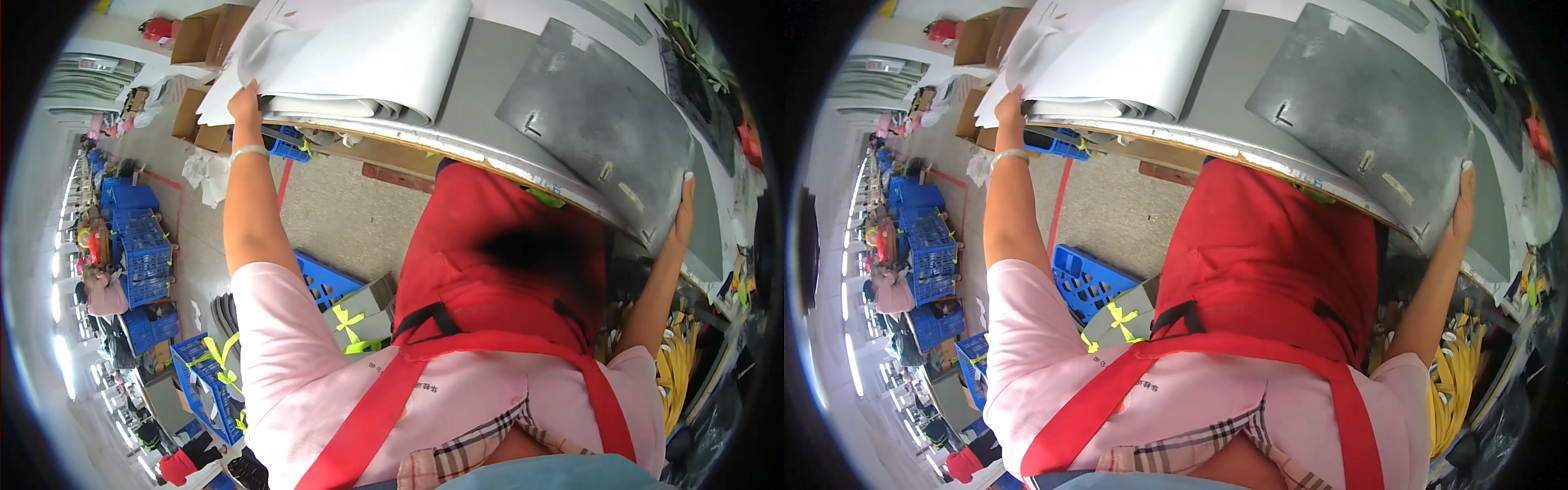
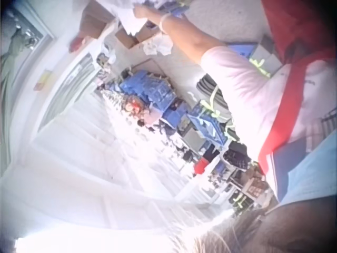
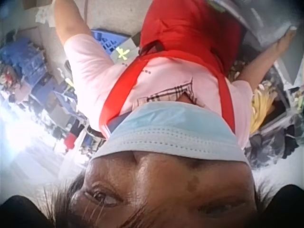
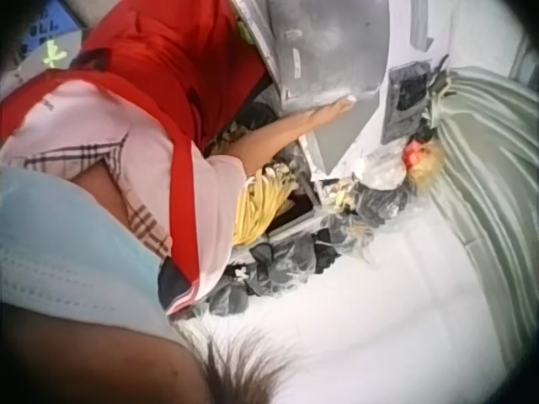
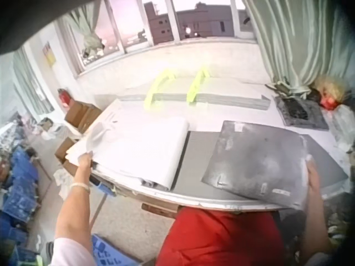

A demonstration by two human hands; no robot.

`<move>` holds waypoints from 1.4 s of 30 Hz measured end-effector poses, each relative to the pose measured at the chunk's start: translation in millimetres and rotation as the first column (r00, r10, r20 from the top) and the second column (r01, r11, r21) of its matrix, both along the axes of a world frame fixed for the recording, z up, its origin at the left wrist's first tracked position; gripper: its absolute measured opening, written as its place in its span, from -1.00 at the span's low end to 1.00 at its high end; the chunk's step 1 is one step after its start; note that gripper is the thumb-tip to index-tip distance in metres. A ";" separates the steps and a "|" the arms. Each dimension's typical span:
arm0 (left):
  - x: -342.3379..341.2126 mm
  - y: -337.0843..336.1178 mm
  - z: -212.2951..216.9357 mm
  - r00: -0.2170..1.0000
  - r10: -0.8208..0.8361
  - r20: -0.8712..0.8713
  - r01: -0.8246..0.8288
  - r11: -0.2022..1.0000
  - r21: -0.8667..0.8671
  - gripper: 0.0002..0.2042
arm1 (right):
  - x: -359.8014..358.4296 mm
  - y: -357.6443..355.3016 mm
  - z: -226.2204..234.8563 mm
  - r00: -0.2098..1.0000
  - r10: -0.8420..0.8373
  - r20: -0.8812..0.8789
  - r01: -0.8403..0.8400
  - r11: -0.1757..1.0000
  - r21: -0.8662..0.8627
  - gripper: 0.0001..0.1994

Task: The person repeatedly wipes a large grey rectangular panel on a workbench using a small white cloth. The person lifts the panel to wipe underneath it and then places it back down, continuing the wiping motion across the surface.

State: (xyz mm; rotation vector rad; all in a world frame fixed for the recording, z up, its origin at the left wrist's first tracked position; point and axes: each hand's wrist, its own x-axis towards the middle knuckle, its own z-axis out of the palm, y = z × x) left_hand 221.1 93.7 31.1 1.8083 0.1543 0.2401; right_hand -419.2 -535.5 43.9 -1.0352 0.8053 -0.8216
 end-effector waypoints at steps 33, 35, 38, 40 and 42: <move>-349.3 -250.3 66.0 0.274 -0.961 -0.036 0.606 0.144 0.783 -0.76 | 99.3 -61.0 19.3 0.759 0.083 -0.646 -0.486 0.733 -0.477 -0.83; -350.8 -250.2 65.0 0.286 -0.958 -0.031 0.625 0.161 0.763 -0.77 | 97.4 -60.5 18.0 0.774 0.086 -0.627 -0.487 0.713 -0.503 -0.83; -351.5 -248.1 62.9 0.282 -0.959 -0.021 0.616 0.164 0.771 -0.77 | 95.2 -56.6 19.3 0.786 0.115 -0.608 -0.466 0.756 -0.460 -0.82; -352.0 -248.2 62.0 0.275 -0.961 -0.011 0.612 0.167 0.773 -0.78 | 94.1 -56.7 20.1 0.780 0.110 -0.616 -0.479 0.739 -0.474 -0.82; -352.6 -248.7 61.6 0.276 -0.961 -0.007 0.614 0.170 0.771 -0.79 | 92.6 -58.3 19.1 0.777 0.112 -0.620 -0.487 0.732 -0.477 -0.82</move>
